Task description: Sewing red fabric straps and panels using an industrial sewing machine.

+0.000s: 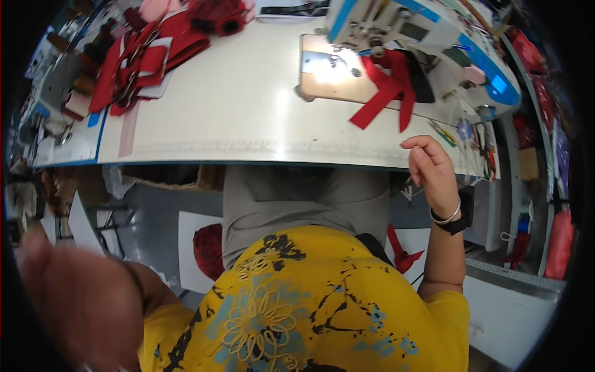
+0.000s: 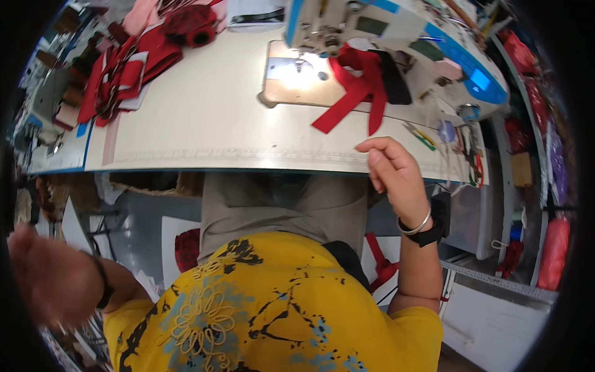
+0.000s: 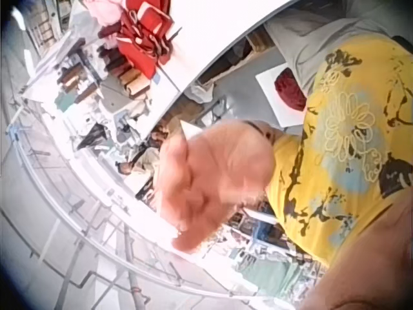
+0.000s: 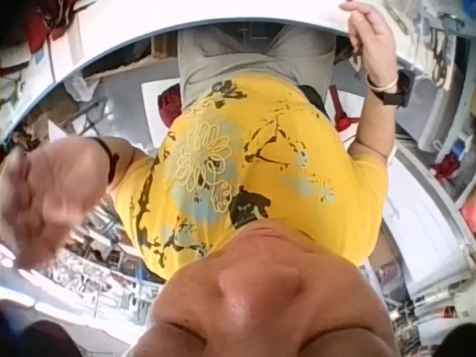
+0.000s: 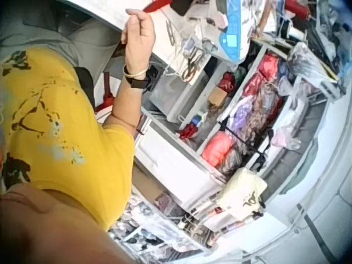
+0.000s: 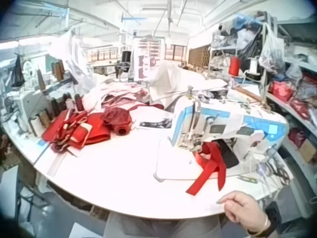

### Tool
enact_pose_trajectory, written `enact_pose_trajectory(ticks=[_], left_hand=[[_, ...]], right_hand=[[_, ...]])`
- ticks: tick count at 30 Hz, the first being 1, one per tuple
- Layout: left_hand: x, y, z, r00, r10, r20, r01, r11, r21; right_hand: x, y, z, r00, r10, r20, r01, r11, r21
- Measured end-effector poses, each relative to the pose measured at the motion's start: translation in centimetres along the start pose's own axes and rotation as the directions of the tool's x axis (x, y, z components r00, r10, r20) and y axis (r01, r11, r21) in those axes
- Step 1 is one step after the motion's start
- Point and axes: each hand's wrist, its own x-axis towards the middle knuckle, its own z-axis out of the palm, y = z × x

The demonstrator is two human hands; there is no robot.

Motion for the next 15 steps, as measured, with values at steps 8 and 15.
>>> enact_pose_trajectory(ticks=[8,15], left_hand=[[-38.5,4.7,-2.3,0.059,-0.957,0.285,0.839,0.202,0.506],[-47.0,17.7,-1.3,-0.217,-0.948,0.234,0.945,-0.144,0.294]], right_hand=[[2.9,4.0,0.4,0.997,0.057,0.046,-0.054,0.996,-0.066],[3.9,5.0,2.6,0.998,0.042,0.036,-0.036,0.988,-0.150]])
